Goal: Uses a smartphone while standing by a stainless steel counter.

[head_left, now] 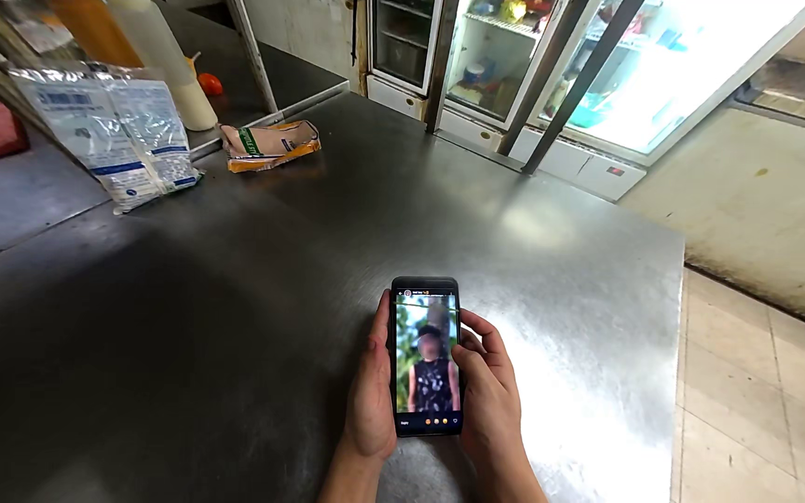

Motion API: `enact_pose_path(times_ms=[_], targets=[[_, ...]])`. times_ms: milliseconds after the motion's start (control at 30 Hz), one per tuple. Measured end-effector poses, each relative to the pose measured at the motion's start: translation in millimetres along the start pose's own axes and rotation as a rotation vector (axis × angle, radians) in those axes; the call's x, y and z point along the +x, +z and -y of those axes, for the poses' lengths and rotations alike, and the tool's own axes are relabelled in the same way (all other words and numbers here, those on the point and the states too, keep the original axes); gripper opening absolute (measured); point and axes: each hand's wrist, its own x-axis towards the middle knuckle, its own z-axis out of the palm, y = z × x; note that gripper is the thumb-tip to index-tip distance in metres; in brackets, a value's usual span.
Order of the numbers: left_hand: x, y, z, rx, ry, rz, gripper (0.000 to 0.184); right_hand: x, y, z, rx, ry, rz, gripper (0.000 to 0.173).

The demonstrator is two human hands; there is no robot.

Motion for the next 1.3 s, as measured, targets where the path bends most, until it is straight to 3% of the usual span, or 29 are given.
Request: enact_pose_path(times_ms=[833, 1300], targets=[[-1.3, 0.7, -1.5, 0.019, 0.002, -0.007, 0.094, -0.7, 0.1, -0.6, 0.012, -0.015, 0.020, 0.041], [-2.5, 2.9, -4.1, 0.027, -0.009, -0.049, 0.106, -1.2, 0.8, -3.7, 0.024, -0.020, 0.093, 0.034]])
